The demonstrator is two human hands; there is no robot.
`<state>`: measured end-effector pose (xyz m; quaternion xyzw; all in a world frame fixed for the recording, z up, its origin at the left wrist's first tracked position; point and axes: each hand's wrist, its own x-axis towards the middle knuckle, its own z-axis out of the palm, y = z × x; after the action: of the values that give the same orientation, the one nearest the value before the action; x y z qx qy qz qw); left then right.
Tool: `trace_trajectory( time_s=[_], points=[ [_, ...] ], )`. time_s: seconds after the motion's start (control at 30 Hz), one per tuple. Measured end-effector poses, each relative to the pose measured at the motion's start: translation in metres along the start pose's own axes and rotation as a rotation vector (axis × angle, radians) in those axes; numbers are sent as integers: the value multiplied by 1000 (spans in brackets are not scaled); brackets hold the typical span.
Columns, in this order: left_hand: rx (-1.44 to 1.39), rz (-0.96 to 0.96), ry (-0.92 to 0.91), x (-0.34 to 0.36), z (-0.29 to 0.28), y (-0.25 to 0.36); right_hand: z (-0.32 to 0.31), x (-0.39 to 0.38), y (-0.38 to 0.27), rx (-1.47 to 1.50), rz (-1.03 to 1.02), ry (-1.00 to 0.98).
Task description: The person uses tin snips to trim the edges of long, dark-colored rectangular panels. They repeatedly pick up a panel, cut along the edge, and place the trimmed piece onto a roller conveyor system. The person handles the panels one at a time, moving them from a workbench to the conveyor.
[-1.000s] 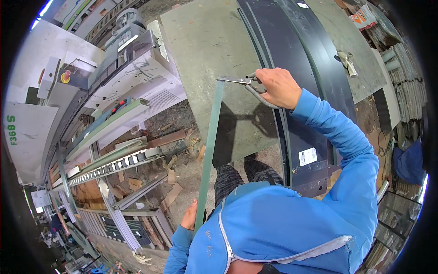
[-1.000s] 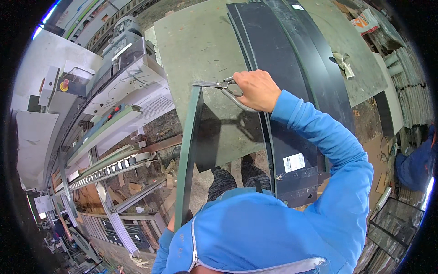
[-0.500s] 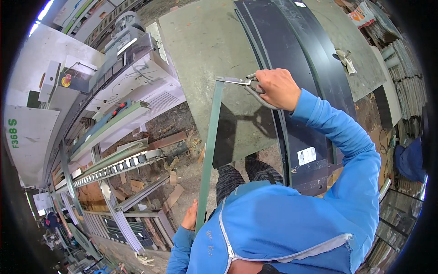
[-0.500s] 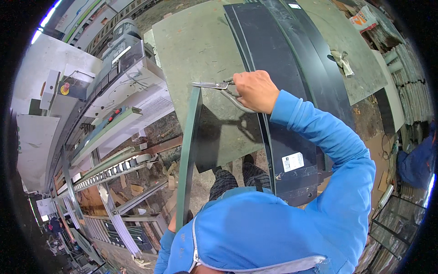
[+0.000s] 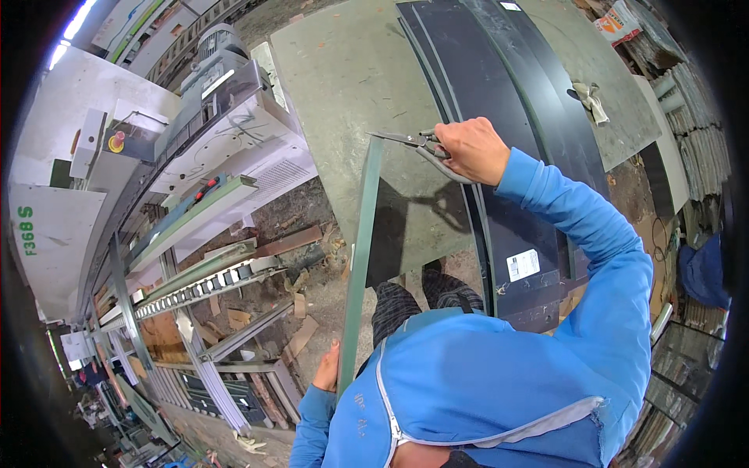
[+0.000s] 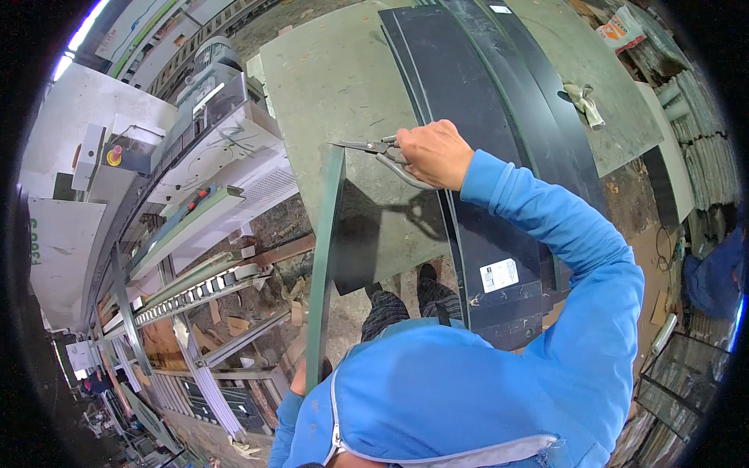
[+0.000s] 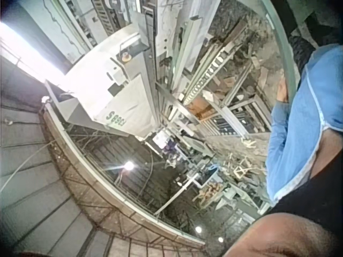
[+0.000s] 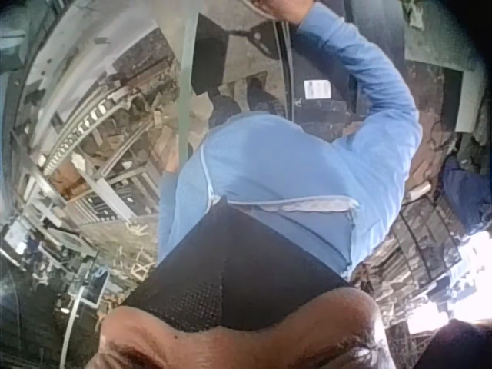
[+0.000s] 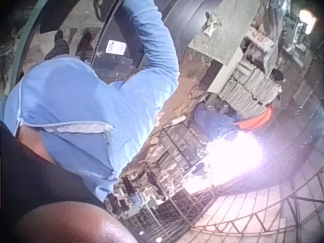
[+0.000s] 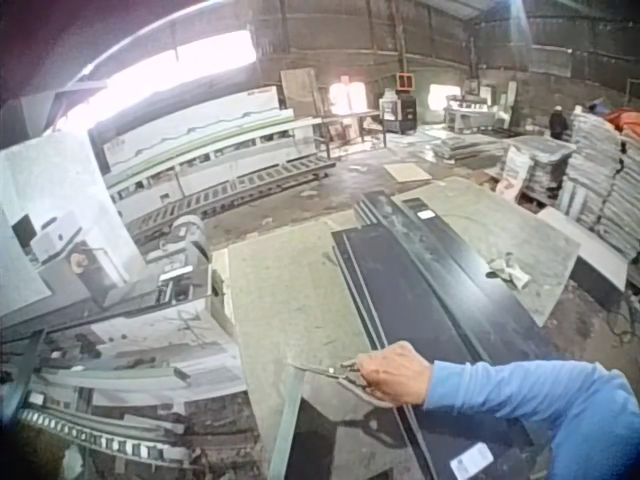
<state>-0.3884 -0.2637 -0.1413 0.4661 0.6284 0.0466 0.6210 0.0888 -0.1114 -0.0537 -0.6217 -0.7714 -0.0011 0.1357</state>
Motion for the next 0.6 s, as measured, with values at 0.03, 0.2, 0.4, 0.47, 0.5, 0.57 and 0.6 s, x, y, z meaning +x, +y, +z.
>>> trace_trajectory(
  time_s=[0.03,0.2,0.4,0.47,0.5,0.57,0.6],
  points=[
    [29,0,-4,4,-3,-9,1,-1,2,12,-14,30],
    [201,279,75,-3,-42,-9,-11,4,17,-82,137,-37],
    [622,291,526,-74,-60,127,-44,8,8,34,274,109],
    [881,342,711,-90,-48,147,-38,3,7,22,254,118],
    [919,429,786,-95,-36,150,-34,0,5,-23,230,107],
    [1009,517,851,-102,-17,152,-27,-4,-1,-51,239,75],
    [1049,544,849,-103,-15,148,-25,-6,-3,-67,244,58]
  ],
)
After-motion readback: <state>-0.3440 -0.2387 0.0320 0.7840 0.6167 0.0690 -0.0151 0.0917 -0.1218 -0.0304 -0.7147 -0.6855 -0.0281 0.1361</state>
